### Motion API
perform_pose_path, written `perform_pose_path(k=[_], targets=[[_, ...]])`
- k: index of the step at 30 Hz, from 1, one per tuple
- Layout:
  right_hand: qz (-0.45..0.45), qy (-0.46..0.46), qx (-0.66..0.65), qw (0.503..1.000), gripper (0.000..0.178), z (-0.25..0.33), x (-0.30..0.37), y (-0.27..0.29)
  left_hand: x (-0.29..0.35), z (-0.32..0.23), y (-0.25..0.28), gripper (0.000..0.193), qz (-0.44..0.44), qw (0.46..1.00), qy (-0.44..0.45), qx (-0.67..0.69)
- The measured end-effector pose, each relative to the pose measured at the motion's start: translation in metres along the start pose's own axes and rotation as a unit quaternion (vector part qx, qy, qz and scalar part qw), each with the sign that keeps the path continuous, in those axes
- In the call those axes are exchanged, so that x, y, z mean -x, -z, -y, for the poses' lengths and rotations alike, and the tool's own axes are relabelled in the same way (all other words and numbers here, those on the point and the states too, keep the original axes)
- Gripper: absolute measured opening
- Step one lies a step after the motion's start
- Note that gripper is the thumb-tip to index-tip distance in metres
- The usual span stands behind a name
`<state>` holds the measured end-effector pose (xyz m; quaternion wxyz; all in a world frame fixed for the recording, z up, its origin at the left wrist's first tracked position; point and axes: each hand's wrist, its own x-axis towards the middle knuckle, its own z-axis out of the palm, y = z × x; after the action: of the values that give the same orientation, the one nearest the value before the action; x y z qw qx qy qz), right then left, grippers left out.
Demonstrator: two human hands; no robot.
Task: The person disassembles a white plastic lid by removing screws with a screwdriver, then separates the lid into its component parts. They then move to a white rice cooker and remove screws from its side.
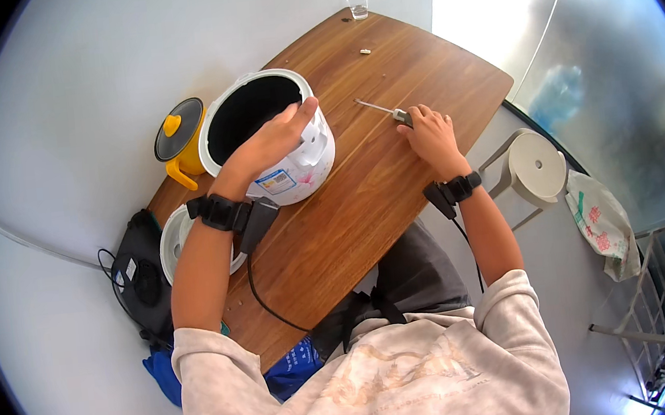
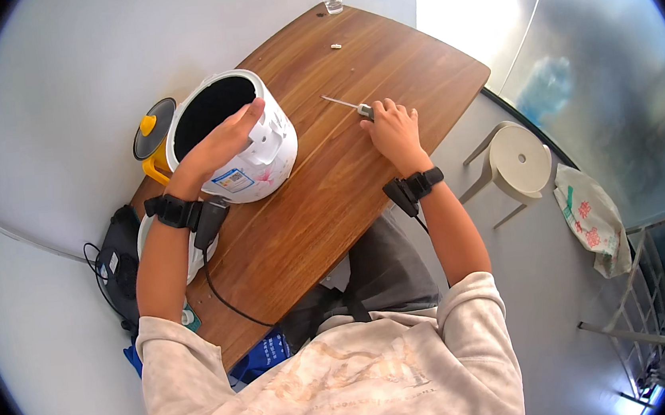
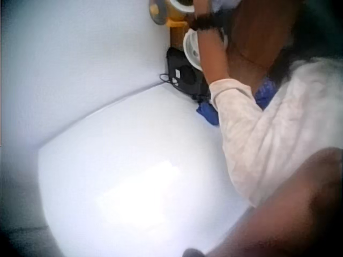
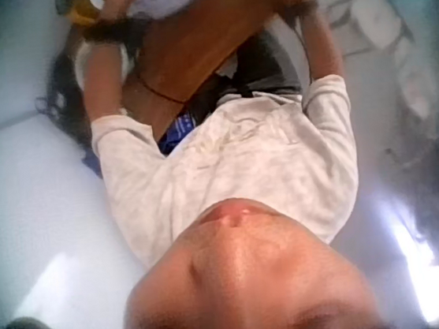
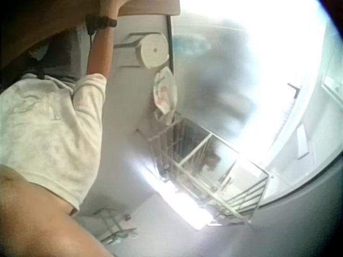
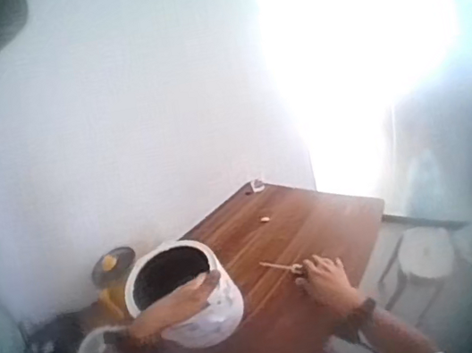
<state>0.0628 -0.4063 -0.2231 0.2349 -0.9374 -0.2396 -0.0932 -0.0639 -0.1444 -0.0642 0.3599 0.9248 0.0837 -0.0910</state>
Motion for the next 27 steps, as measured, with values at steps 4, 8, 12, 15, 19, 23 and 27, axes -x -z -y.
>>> perform_pose_path(k=[4, 8, 12, 15, 19, 23, 27], targets=[[-0.006, 0.022, 0.083, 0.996, 0.030, -0.007, -0.012, -0.006, 0.001, -0.009, -0.003, 0.098, 0.003, 0.999, 0.044, 0.017], [0.007, 0.008, -0.026, 1.000, 0.026, 0.002, -0.006, 0.004, 0.003, -0.017, -0.004, 0.091, -0.017, 0.998, 0.050, 0.013], [-0.008, -0.008, -0.277, 0.961, 0.021, 0.027, 0.025, 0.035, 0.000, -0.019, -0.004, 0.083, -0.006, 0.998, 0.061, 0.032], [0.041, -0.057, -0.485, 0.872, 0.022, 0.045, 0.046, 0.048, -0.001, -0.028, -0.003, 0.076, 0.032, 0.992, 0.094, 0.076], [0.190, -0.087, -0.657, 0.724, 0.029, 0.061, 0.064, 0.065, -0.002, -0.025, -0.009, 0.068, 0.004, 0.990, 0.097, 0.106], [0.220, -0.103, -0.704, 0.667, 0.024, 0.063, 0.076, 0.072, -0.003, -0.037, -0.005, 0.067, 0.002, 0.985, 0.131, 0.110], [0.240, -0.106, -0.722, 0.640, 0.021, 0.068, 0.083, 0.077, -0.003, -0.033, -0.006, 0.067, -0.013, 0.987, 0.097, 0.129]])
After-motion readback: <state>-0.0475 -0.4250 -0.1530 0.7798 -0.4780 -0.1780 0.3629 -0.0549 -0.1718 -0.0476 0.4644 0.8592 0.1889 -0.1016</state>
